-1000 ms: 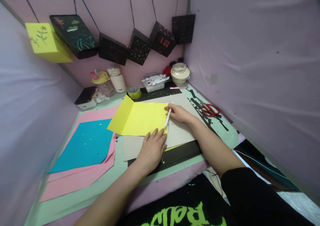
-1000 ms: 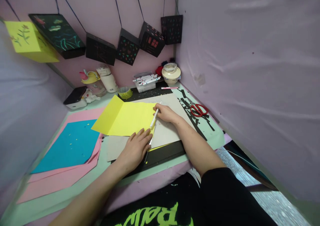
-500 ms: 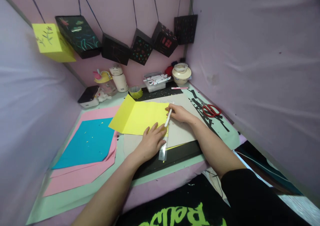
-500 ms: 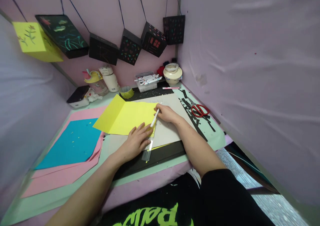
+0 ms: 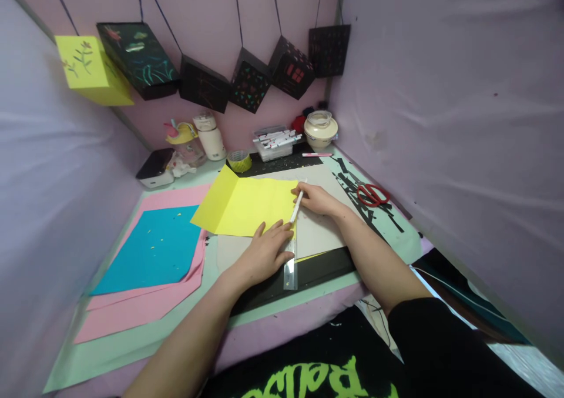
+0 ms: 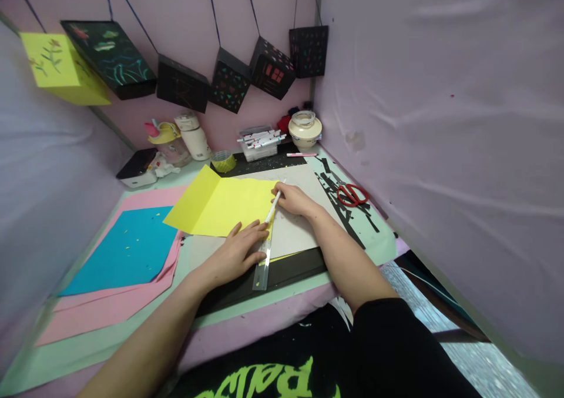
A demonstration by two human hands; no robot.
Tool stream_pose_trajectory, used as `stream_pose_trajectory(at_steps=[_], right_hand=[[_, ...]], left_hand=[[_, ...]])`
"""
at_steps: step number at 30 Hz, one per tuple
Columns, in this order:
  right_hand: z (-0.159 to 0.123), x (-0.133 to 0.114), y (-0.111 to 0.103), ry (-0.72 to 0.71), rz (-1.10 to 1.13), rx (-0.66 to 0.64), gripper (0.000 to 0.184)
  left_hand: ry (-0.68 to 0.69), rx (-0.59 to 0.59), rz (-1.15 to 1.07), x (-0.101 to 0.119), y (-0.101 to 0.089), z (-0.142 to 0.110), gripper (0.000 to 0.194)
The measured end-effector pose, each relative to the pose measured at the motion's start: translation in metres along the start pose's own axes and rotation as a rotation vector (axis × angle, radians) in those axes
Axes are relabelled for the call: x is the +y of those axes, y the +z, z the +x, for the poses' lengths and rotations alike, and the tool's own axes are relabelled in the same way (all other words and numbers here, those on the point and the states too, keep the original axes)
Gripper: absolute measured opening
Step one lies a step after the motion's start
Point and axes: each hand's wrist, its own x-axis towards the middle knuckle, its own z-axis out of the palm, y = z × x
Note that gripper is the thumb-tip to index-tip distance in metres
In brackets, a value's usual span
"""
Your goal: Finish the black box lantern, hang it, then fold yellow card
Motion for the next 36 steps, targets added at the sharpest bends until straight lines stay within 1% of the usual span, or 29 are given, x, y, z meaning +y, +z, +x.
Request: stream_pose_trajectory(at_steps=[7, 36], right_hand=[[0.0009, 0.0023, 0.0010, -0.006, 0.002, 0.004, 0.014], [-0.0004, -0.0037, -0.0013, 0.002, 0.004, -0.008, 0.011]], left_hand=[[0.007, -0.026, -0.002, -0.0017, 0.0000, 0.0004, 0.046], [0.028, -0.054, -0.031, -0.0035, -0.0042, 0.0001, 0.047]])
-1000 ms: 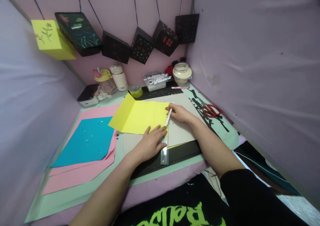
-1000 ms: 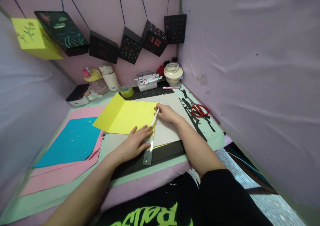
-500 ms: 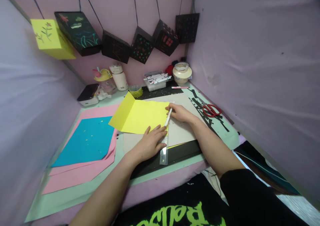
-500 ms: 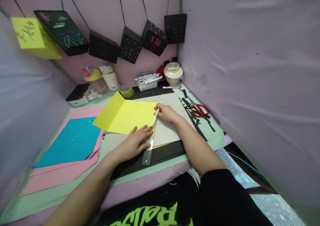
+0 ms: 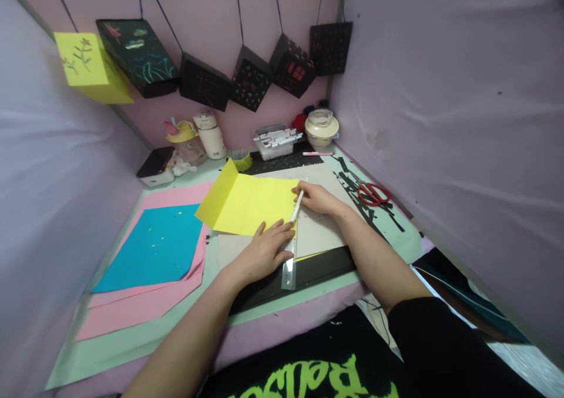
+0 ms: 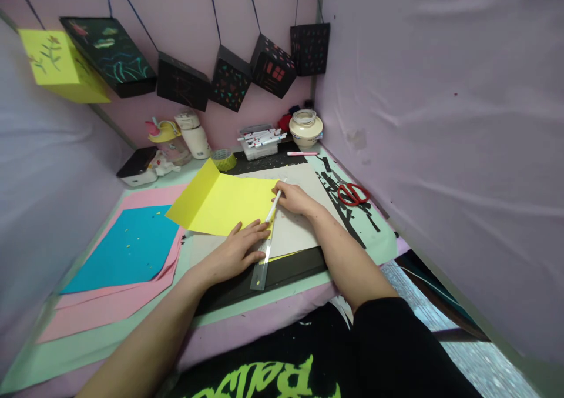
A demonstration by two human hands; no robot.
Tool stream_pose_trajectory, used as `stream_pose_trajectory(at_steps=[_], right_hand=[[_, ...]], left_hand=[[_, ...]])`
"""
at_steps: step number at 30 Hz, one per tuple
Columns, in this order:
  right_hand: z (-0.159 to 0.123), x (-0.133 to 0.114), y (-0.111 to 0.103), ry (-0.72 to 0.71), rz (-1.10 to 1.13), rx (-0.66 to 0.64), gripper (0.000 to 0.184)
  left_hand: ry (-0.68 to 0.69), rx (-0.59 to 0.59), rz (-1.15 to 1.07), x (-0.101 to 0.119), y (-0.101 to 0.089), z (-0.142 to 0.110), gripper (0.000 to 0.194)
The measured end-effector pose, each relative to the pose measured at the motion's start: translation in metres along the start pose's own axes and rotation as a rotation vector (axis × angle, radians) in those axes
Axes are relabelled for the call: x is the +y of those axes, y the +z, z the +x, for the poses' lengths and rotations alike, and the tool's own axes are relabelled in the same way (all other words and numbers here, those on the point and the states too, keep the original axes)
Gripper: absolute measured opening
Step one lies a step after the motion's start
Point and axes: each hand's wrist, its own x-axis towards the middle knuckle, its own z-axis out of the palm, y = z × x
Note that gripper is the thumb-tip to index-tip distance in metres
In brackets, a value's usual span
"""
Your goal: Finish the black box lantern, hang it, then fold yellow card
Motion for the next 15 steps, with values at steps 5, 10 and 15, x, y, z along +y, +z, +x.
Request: stream_pose_trajectory(at_steps=[5, 10, 15], right_hand=[[0.0000, -0.0016, -0.0001, 0.009, -0.012, -0.001, 0.013], [-0.0004, -0.0014, -0.0004, 0.005, -0.011, -0.003, 0.013], [0.0005, -0.0005, 0.0002, 0.009, 0.012, 0.003, 0.010]], left_hand=[[-0.003, -0.006, 0.001, 0.0000, -0.0007, -0.0003, 0.046], [-0.002, -0.003, -0.002, 0.0001, -0.0005, -0.0001, 0.046], [0.000, -0.008, -0.008, -0.0007, -0.0010, 0.0001, 0.046]])
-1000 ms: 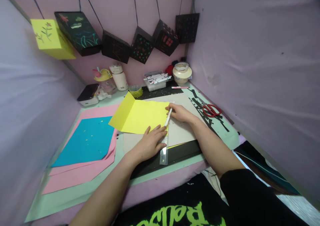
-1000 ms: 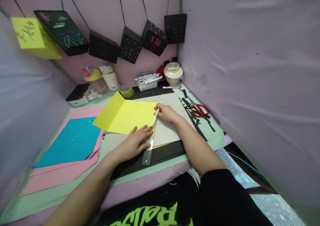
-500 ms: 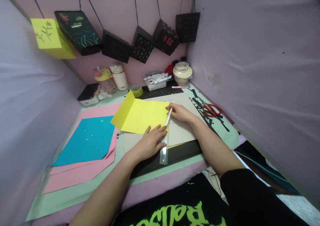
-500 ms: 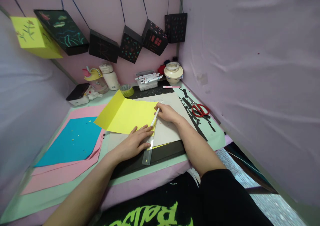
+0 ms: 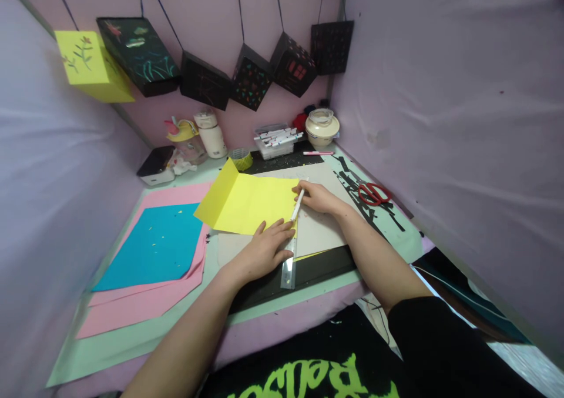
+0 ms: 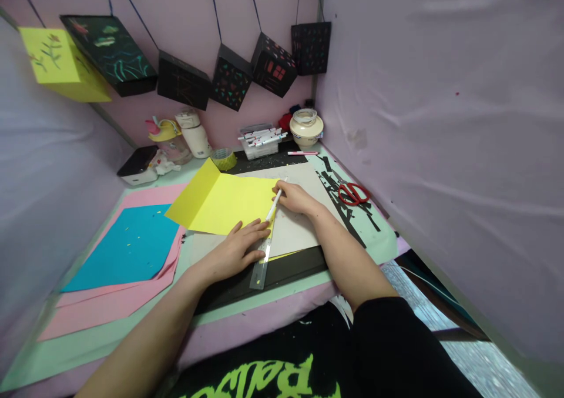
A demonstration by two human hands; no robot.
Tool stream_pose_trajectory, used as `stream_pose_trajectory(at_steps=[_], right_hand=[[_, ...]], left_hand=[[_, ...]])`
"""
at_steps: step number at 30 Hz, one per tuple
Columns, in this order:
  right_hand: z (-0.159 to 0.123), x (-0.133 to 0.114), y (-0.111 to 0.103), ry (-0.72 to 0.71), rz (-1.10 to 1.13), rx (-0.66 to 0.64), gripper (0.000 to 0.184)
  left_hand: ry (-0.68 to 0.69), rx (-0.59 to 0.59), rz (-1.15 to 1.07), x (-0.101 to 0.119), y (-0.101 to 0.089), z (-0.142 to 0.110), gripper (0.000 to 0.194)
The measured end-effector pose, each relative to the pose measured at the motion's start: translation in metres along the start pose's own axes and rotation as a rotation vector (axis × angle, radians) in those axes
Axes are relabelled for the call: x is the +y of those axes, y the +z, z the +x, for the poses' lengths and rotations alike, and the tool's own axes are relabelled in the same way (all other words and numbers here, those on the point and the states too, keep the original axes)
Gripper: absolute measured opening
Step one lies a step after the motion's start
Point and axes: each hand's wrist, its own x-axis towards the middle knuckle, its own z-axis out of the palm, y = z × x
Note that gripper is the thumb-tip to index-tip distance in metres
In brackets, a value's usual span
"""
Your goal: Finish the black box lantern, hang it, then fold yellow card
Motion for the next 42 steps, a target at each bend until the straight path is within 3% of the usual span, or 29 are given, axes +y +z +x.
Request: stream_pose_trajectory(at_steps=[42], right_hand=[[0.0005, 0.0039, 0.0027, 0.006, 0.063, -0.002, 0.008]], left_hand=[[0.004, 0.038, 0.068, -0.0076, 0.0053, 0.0056, 0.048]])
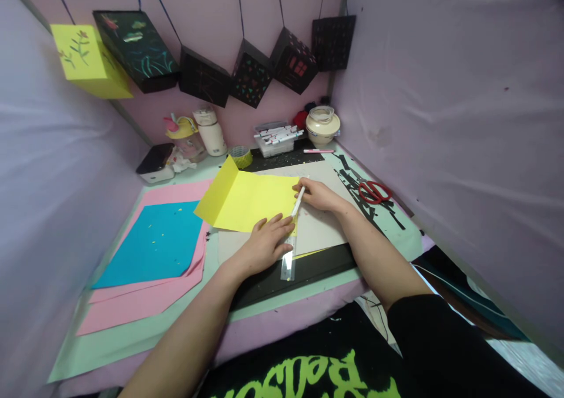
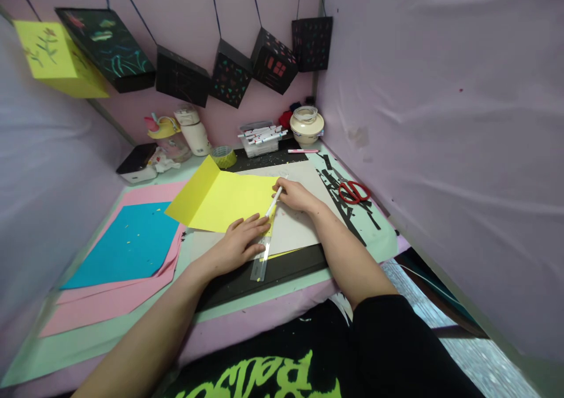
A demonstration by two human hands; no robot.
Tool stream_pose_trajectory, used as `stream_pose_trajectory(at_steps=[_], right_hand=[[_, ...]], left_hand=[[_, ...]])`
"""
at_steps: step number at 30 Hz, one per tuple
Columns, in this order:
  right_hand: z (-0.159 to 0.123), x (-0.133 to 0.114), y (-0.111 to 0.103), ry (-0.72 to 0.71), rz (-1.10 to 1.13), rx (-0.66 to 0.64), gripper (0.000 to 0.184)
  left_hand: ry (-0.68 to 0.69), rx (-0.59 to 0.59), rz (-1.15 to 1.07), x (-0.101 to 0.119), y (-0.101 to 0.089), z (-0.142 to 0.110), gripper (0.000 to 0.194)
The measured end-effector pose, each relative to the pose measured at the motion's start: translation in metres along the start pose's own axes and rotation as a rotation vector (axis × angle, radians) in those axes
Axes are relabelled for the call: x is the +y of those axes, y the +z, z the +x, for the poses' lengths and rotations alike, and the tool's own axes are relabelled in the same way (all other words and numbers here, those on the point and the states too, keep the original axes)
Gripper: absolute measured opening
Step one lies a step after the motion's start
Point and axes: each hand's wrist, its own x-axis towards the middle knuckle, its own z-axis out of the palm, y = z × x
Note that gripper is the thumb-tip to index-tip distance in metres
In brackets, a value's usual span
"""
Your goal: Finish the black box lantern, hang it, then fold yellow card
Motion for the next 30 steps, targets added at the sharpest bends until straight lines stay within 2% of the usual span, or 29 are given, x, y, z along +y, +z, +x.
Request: stream_pose_trajectory(at_steps=[2, 3, 7, 9, 10, 12, 16, 21, 25, 30], right_hand=[[0.000, -0.004, -0.001, 0.005, 0.031, 0.090, 0.007], [0.001, -0.006, -0.003, 0.006, 0.063, 0.179, 0.007], [0.005, -0.011, -0.015, 0.017, 0.298, 0.626, 0.014], [0.007, -0.012, -0.020, 0.036, 0.418, 0.750, 0.021], [0.007, -0.012, -0.021, 0.045, 0.474, 0.773, 0.025], [0.008, -0.012, -0.021, 0.066, 0.586, 0.748, 0.033], [0.008, -0.016, -0.013, 0.149, 0.721, 0.508, 0.044], [0.003, -0.024, -0.006, 0.207, 0.620, 0.222, 0.026], [-0.001, -0.028, -0.004, 0.182, 0.499, 0.155, 0.015], [-0.006, -0.036, -0.005, 0.157, 0.338, 0.085, 0.021]], left_hand=[[-0.004, 0.001, -0.001, 0.001, -0.001, 0.000, 0.048], [-0.007, 0.002, -0.002, 0.001, -0.001, 0.000, 0.047], [-0.017, 0.000, -0.008, 0.002, -0.002, -0.001, 0.046], [-0.020, -0.003, -0.009, 0.002, -0.002, -0.001, 0.047], [-0.021, -0.003, -0.008, 0.002, -0.002, -0.001, 0.047], [-0.022, -0.001, -0.006, 0.002, -0.002, -0.001, 0.046], [-0.013, 0.007, -0.005, 0.002, -0.002, -0.001, 0.046], [-0.006, 0.009, -0.011, 0.001, -0.002, -0.001, 0.047], [-0.006, 0.009, -0.011, 0.001, -0.002, -0.001, 0.047], [-0.005, 0.008, -0.004, 0.000, -0.001, -0.002, 0.047]])
